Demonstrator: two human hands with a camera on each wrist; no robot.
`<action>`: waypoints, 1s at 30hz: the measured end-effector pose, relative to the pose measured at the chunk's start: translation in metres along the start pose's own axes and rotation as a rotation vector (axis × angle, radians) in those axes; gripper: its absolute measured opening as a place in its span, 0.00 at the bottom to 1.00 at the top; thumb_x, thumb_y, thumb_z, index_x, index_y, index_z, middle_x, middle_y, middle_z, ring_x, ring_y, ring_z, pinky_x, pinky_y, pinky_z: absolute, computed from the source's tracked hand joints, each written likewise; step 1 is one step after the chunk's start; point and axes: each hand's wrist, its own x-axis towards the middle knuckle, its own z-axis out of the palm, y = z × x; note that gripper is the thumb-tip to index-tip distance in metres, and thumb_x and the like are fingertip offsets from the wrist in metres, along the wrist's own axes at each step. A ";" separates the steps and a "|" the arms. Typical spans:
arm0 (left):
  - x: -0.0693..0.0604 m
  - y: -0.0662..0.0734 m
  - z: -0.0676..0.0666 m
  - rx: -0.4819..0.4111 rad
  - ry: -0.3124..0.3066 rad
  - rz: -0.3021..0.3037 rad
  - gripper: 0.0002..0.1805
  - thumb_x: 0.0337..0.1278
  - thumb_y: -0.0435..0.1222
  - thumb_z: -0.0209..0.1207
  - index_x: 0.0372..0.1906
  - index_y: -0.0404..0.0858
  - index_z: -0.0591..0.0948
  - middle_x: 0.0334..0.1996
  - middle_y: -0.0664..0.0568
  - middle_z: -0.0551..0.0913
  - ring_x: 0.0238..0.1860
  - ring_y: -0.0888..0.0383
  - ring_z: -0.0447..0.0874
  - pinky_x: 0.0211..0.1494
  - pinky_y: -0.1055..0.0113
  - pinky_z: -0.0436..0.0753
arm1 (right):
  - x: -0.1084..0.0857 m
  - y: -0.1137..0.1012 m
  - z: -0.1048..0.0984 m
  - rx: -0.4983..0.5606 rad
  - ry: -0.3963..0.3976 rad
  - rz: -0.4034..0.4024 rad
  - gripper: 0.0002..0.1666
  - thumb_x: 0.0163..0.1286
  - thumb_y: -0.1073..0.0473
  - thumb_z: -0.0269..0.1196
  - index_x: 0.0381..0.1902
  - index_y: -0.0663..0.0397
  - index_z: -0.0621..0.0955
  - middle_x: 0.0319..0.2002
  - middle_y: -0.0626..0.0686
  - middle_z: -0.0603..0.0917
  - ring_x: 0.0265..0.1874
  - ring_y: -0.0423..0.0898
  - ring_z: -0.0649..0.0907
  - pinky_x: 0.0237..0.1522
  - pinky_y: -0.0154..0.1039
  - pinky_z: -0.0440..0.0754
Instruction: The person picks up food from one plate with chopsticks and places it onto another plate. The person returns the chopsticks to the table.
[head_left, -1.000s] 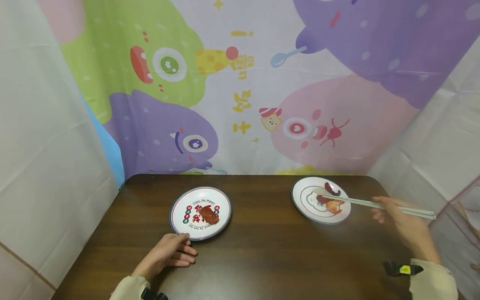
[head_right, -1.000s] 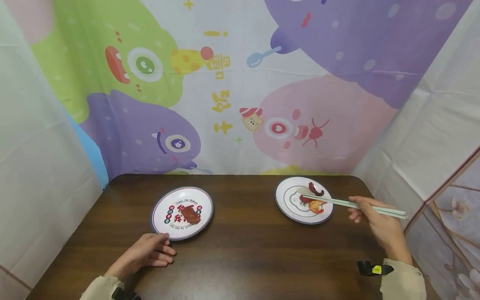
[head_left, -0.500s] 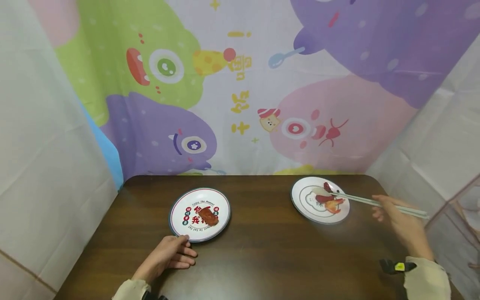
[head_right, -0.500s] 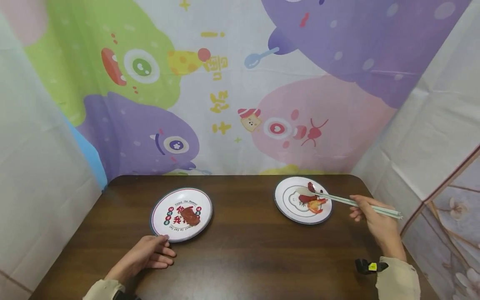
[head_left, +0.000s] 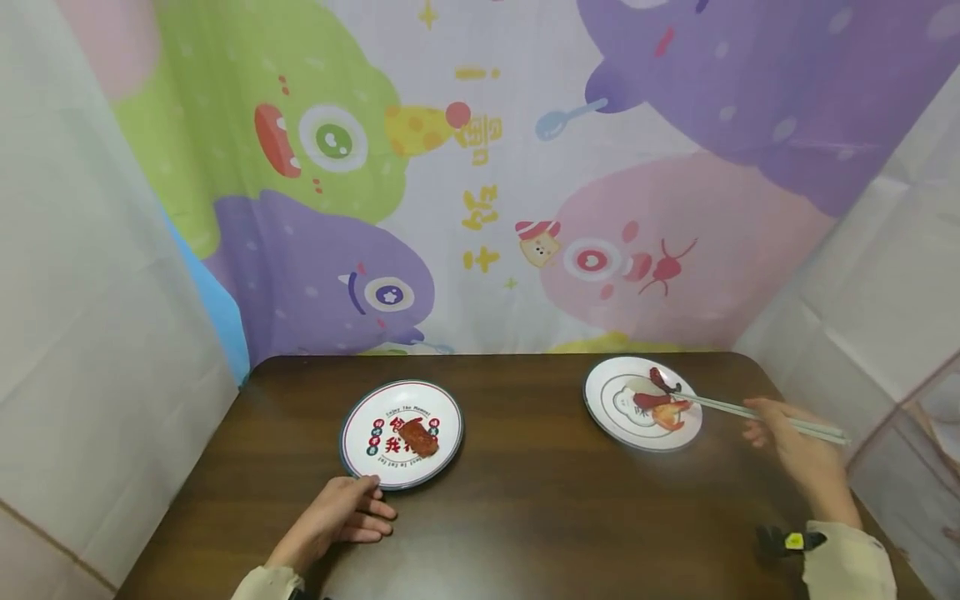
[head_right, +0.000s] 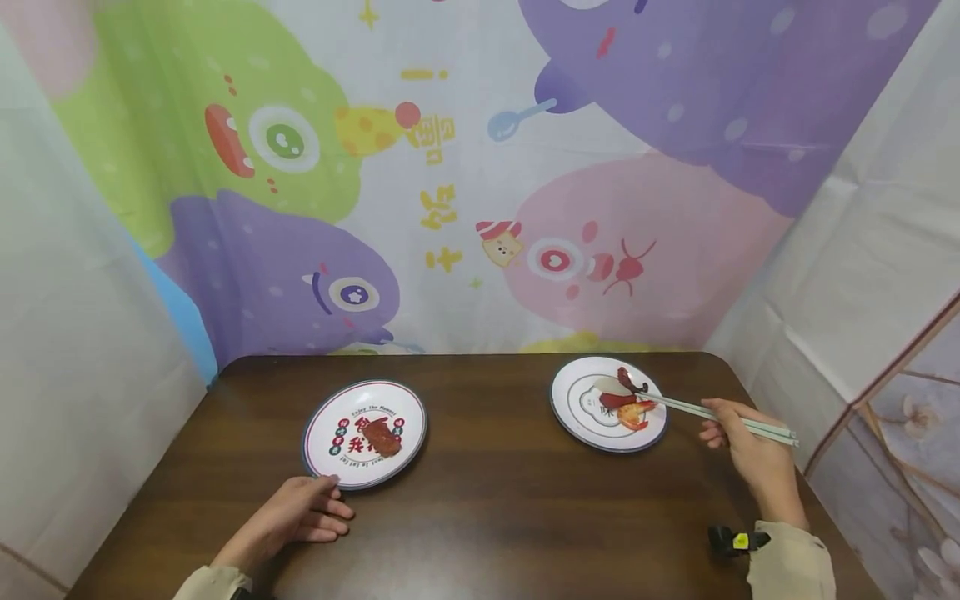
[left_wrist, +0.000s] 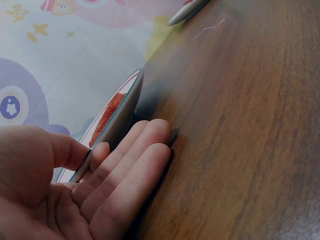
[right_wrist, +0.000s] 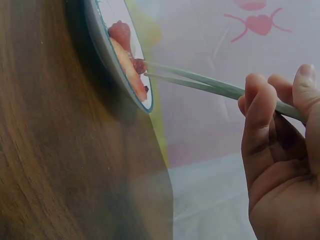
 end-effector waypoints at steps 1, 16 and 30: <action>0.000 -0.001 0.000 0.000 0.000 -0.001 0.18 0.77 0.45 0.46 0.40 0.33 0.76 0.31 0.47 0.90 0.30 0.55 0.92 0.34 0.62 0.92 | -0.001 0.000 0.000 -0.006 0.004 0.006 0.28 0.82 0.49 0.54 0.57 0.74 0.80 0.27 0.34 0.88 0.25 0.36 0.87 0.27 0.28 0.85; 0.001 -0.005 0.002 -0.001 0.024 -0.001 0.18 0.76 0.44 0.46 0.40 0.32 0.75 0.31 0.46 0.90 0.30 0.54 0.92 0.34 0.61 0.92 | -0.002 -0.002 0.008 -0.010 -0.002 0.062 0.29 0.81 0.49 0.55 0.55 0.75 0.80 0.26 0.39 0.89 0.24 0.35 0.87 0.26 0.28 0.84; 0.001 -0.003 0.004 -0.004 0.048 -0.010 0.18 0.75 0.43 0.46 0.40 0.31 0.75 0.31 0.45 0.90 0.29 0.54 0.92 0.33 0.61 0.92 | -0.005 -0.024 0.019 0.019 -0.086 0.055 0.29 0.81 0.49 0.55 0.54 0.75 0.81 0.25 0.42 0.89 0.24 0.37 0.88 0.27 0.32 0.87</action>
